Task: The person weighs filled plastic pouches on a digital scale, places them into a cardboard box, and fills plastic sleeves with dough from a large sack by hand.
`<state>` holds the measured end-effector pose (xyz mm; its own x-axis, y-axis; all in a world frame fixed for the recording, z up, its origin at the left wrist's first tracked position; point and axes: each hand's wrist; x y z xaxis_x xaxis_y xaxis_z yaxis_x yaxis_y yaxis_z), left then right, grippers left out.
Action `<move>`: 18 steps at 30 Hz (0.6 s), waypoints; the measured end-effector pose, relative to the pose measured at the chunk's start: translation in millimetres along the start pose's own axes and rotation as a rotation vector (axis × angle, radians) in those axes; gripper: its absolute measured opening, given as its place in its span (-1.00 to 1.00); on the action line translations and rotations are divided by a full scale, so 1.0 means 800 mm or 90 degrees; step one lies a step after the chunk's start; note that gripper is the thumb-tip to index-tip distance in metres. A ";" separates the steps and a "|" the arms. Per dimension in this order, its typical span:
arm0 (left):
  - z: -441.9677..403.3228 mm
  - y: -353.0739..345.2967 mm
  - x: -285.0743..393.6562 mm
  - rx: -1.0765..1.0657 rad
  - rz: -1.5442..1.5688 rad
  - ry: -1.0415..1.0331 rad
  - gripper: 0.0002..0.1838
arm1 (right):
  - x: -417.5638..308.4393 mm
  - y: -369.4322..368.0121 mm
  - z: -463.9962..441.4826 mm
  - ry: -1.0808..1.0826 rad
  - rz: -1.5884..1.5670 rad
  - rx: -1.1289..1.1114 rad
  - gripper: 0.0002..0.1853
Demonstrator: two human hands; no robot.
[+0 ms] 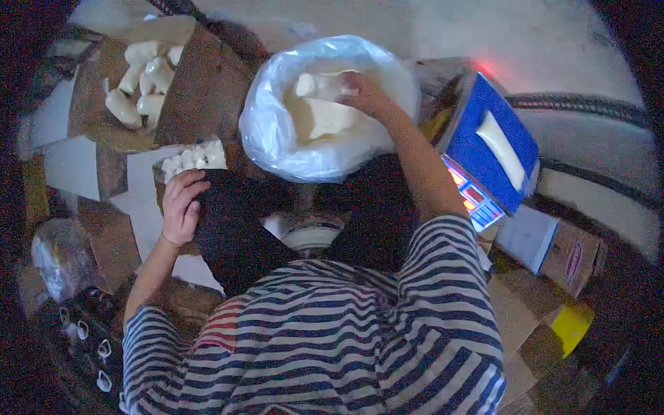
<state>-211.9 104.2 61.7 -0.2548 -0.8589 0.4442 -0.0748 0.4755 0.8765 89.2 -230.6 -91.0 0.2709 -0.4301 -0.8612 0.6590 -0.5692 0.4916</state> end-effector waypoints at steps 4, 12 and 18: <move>0.006 -0.003 0.014 -0.001 -0.006 0.010 -0.68 | -0.072 0.040 0.074 0.008 -0.120 0.076 -0.33; 0.027 -0.016 0.034 0.048 -0.058 0.041 -0.73 | -0.113 0.153 0.318 0.032 -0.079 0.308 -0.55; 0.028 -0.018 0.035 0.007 -0.064 0.097 -0.71 | -0.089 0.227 0.498 -0.122 -0.003 0.550 -0.47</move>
<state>-239.8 77.2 57.2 -0.0972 -0.9204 0.3786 -0.1036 0.3877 0.9159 -89.5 -582.5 111.3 0.0968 -0.4924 -0.8649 -0.1215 -0.8684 0.4808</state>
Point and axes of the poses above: each hand's wrist, its own z-axis away from the middle knuckle, its own y-axis out of the back of the hand, x = y × z, and after that the axes turned 7 degrees about -z, right-handed
